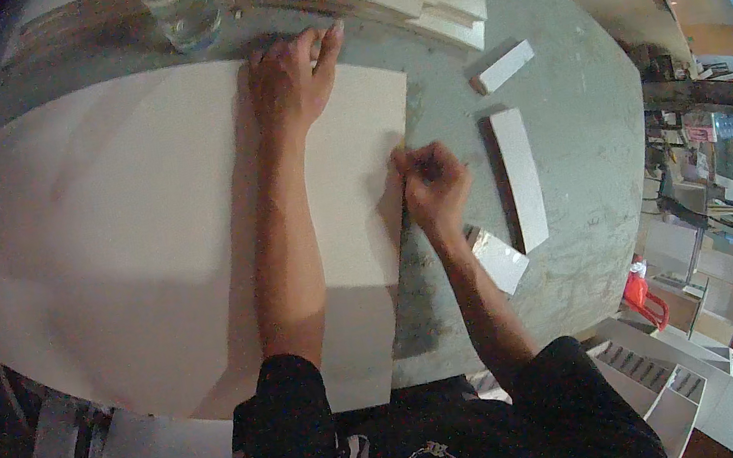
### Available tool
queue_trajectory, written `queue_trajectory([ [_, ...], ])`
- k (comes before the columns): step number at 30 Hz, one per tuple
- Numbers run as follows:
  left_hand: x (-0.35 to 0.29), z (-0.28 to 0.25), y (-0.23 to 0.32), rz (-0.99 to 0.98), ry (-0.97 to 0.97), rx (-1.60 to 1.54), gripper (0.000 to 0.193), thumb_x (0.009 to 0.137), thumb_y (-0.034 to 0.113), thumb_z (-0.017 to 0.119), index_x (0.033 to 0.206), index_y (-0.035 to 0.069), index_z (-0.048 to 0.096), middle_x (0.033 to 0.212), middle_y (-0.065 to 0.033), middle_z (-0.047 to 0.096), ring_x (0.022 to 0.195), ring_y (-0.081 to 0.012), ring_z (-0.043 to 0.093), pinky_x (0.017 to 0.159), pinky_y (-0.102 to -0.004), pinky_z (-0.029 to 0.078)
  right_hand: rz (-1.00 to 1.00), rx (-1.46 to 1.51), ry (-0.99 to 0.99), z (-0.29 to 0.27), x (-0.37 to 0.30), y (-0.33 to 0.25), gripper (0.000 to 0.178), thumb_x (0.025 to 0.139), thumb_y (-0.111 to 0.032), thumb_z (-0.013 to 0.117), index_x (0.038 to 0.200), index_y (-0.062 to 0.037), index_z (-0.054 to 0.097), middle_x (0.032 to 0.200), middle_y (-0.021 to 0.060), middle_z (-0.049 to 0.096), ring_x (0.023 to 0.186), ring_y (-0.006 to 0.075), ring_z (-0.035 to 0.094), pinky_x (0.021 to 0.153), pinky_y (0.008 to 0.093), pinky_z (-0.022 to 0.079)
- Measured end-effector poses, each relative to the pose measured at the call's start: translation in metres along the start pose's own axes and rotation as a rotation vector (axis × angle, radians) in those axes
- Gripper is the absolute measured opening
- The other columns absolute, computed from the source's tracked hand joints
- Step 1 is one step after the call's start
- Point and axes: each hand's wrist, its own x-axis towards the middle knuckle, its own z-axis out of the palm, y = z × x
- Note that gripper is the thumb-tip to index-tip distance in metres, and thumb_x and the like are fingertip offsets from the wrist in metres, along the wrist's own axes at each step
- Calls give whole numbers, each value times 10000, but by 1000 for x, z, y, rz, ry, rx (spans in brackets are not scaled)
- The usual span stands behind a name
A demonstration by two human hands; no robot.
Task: The person sands the edge of a white wooden board using a sanding block, then wipes the surface with a cloth.
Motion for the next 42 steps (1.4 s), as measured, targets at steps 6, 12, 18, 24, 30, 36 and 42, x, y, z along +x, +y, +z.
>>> queue_trajectory([
  [6,-5,6,-9,-2,69,-70,566,965,572,421,822,91,683,817,-117,716,848,-349,668,871,-462,463,-54,-122,-11,12,44,5,253,815,-158,736,697,7,584,625,101,632,577,126,538,555,311,453],
  [12,-1,4,-4,-8,44,-6,554,961,581,424,894,113,713,823,-108,719,868,-330,664,878,-465,456,10,-185,-31,8,53,7,283,789,-195,751,685,14,591,607,103,616,564,138,531,553,328,453],
  [18,-3,3,-9,-5,40,-31,558,955,597,422,933,129,726,833,-99,723,873,-324,662,875,-456,452,8,-146,-81,4,37,12,293,779,-197,756,679,19,584,589,96,590,577,132,508,555,332,446],
  [24,-5,8,-9,2,46,0,561,951,597,427,927,127,731,797,-79,724,821,-323,673,840,-451,472,37,-175,-108,0,58,11,286,766,-219,767,714,17,613,621,109,617,584,144,541,563,343,462],
  [30,-4,8,-4,12,12,18,552,952,588,434,910,127,733,802,-90,724,815,-331,676,826,-460,477,-35,-180,-84,4,84,7,301,751,-230,790,721,16,618,631,120,626,581,153,545,576,348,466],
  [36,3,13,-11,39,90,-28,553,954,580,439,880,114,727,805,-113,722,801,-335,677,837,-453,470,-49,-178,-100,6,81,8,254,775,-169,760,710,20,602,632,101,625,596,134,533,578,331,459],
  [42,-1,3,-19,8,34,33,547,961,570,434,894,117,734,783,-109,721,779,-332,678,815,-447,474,-2,-177,-117,7,18,15,218,786,-153,744,722,5,609,647,115,636,604,152,569,603,326,472],
])
